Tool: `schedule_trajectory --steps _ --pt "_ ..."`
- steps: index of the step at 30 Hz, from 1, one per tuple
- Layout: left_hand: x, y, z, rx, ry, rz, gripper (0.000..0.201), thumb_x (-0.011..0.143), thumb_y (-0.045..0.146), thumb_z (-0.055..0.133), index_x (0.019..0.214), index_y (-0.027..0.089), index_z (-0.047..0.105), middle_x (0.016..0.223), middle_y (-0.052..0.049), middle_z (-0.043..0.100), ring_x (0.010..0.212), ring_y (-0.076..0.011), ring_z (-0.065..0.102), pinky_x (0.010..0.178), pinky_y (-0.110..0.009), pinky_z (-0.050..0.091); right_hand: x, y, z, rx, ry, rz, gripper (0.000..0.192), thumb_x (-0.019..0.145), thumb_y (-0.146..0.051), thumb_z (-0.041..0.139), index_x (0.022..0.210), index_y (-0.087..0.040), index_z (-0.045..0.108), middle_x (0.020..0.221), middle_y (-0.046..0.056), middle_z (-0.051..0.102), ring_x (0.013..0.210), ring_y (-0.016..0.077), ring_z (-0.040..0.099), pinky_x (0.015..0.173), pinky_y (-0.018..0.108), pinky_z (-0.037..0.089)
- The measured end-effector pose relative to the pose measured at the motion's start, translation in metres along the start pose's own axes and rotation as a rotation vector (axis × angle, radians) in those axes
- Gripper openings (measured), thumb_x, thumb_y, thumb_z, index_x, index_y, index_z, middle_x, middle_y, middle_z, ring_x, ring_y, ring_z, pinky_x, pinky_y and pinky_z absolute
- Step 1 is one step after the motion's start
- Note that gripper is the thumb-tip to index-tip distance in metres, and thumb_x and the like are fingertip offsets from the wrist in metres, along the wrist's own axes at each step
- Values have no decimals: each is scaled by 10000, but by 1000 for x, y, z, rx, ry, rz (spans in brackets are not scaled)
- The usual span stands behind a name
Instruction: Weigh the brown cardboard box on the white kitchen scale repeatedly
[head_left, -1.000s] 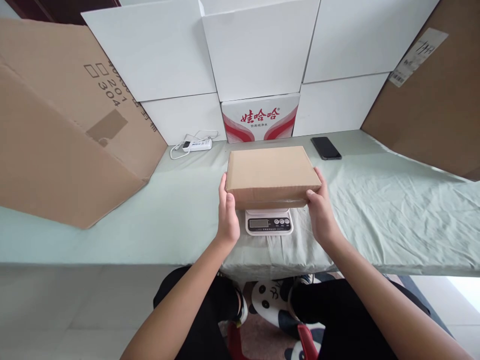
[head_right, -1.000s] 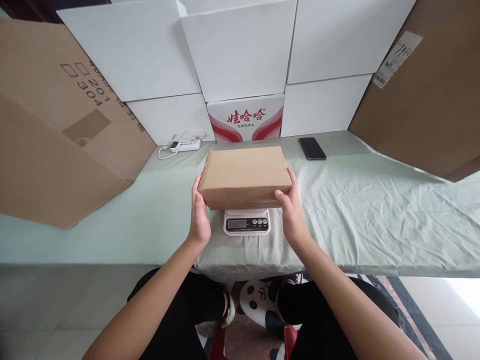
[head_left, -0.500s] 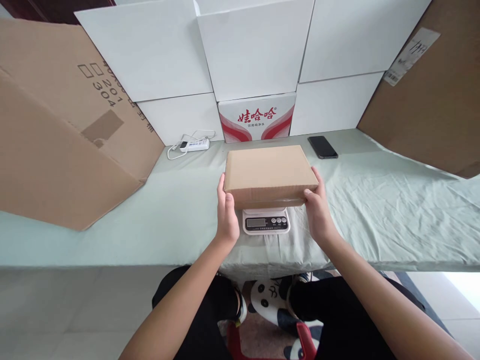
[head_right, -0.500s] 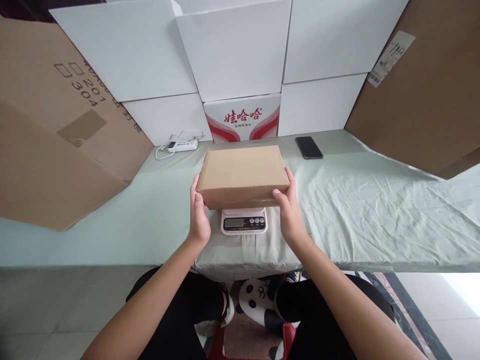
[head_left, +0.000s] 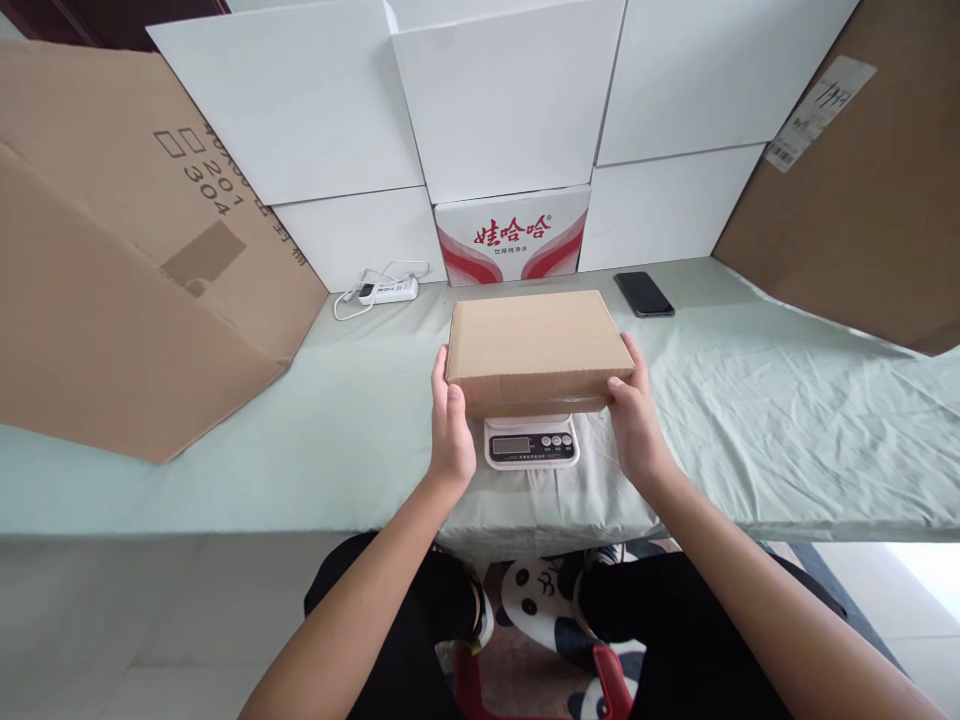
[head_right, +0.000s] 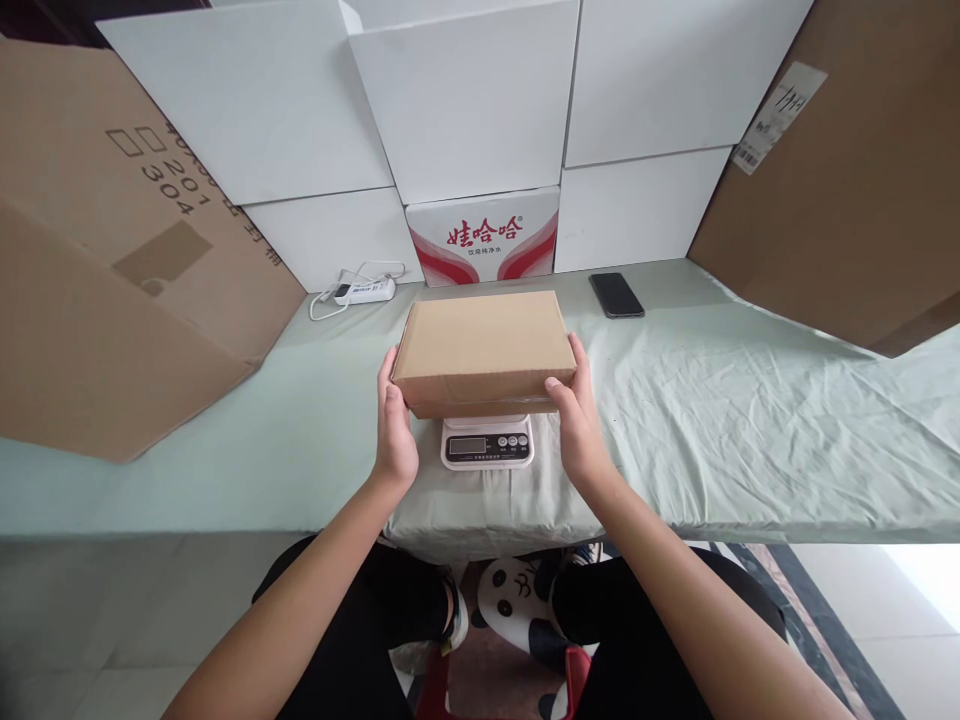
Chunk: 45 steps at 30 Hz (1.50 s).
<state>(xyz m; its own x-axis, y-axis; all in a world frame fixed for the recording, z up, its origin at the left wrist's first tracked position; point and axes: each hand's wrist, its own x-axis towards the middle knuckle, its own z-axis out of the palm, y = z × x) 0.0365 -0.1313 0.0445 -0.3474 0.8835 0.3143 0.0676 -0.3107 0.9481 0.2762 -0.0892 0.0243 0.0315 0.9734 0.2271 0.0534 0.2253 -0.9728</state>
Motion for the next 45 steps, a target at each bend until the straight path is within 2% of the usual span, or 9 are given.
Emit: schedule_trajectory --steps 4,7,13,19,22,27,31,37,45 --pt "15 4 -15 66 183 83 772 1105 746 349 1737 305 390 1908 -70 282 1793 -246 192 1463 -439 169 2 -13 -6 72 43 10 774 1020 -606 507 1743 -509 249 1845 -31 392 1741 335 347 1427 717 274" --pt "27 3 -26 49 244 43 732 1119 726 308 1735 339 390 1909 -32 281 1791 -204 188 1460 -398 169 7 -20 -12 92 65 27 757 1003 -622 512 1720 -521 293 1832 -14 411 1741 346 349 1419 719 285" --pt "29 -2 -24 31 200 -17 738 1125 699 307 1751 313 370 1910 -49 279 1788 -207 200 1454 -401 201 13 -21 -16 57 38 3 734 995 -668 488 1701 -547 326 1804 -41 447 1737 368 351 1423 709 283" --pt "18 2 -11 -1 140 -58 759 1135 677 303 1756 248 373 1911 -84 264 1779 -210 241 1452 -406 219 11 -29 -6 164 56 56 726 969 -587 526 1671 -438 414 1772 4 514 1690 389 434 1394 722 343" --pt "15 2 -8 -18 99 -50 742 1131 697 320 1741 286 411 1900 -62 303 1778 -226 248 1453 -428 233 11 -29 -4 134 27 33 752 974 -631 514 1689 -426 402 1773 10 516 1673 397 454 1379 714 372" --pt "15 5 -2 -18 41 -19 716 1130 698 355 1734 323 435 1887 -28 341 1777 -239 247 1450 -415 252 10 -28 -3 69 23 11 752 1002 -685 497 1707 -450 383 1787 -17 500 1694 395 423 1401 718 326" --pt "20 12 3 -21 54 -18 768 1112 743 350 1728 294 447 1882 -55 353 1773 -262 263 1450 -430 258 8 -24 -2 79 55 25 736 1024 -668 509 1713 -442 381 1763 -13 534 1706 377 413 1424 704 296" --pt "23 15 7 -2 71 -55 733 1120 727 346 1709 310 475 1868 -46 385 1767 -269 284 1454 -452 249 14 -6 -6 -3 75 11 657 1047 -680 506 1678 -517 425 1846 -123 379 1784 325 243 1470 668 228" --pt "24 16 8 38 60 -68 699 1130 680 374 1687 283 515 1840 -56 439 1745 -270 346 1449 -463 267 14 -11 0 24 60 0 626 1052 -639 518 1660 -498 463 1824 -102 425 1748 331 337 1460 641 286"
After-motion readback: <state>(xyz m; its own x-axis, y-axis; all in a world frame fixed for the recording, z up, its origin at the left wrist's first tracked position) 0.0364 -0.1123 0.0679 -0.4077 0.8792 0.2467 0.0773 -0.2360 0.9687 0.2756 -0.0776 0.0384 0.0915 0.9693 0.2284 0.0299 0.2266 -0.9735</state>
